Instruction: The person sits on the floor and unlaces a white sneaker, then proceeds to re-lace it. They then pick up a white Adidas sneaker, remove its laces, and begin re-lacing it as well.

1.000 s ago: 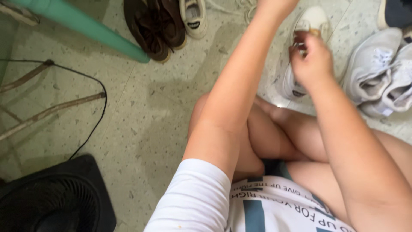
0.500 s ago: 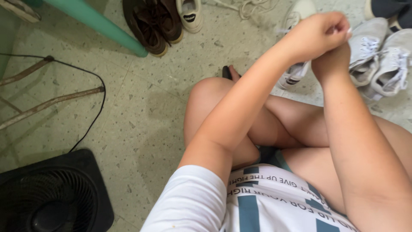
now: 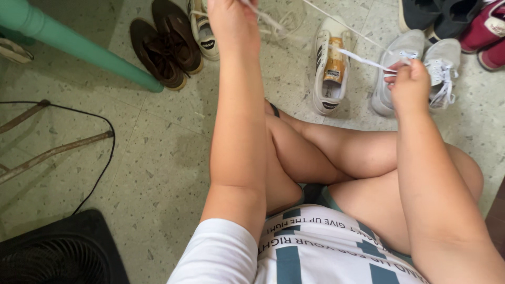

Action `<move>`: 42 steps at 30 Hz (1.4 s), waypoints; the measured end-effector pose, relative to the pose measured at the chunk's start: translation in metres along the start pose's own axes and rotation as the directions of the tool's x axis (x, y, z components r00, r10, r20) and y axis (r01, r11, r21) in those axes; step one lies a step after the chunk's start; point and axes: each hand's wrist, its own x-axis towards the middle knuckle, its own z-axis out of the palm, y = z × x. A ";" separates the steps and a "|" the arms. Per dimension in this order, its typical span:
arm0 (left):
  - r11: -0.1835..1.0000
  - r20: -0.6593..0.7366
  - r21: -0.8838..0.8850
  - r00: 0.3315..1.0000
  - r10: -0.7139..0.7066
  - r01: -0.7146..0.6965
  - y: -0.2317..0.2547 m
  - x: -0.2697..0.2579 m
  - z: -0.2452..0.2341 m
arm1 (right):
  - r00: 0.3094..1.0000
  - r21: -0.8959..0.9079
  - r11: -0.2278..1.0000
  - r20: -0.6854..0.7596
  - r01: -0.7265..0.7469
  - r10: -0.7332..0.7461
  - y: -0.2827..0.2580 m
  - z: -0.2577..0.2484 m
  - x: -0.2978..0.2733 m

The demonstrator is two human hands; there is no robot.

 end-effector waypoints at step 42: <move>-0.064 0.039 0.996 0.964 -0.265 -0.058 -0.058 -0.109 -0.009 | 0.947 -0.194 0.980 0.321 0.043 0.022 -0.049 0.088 -0.030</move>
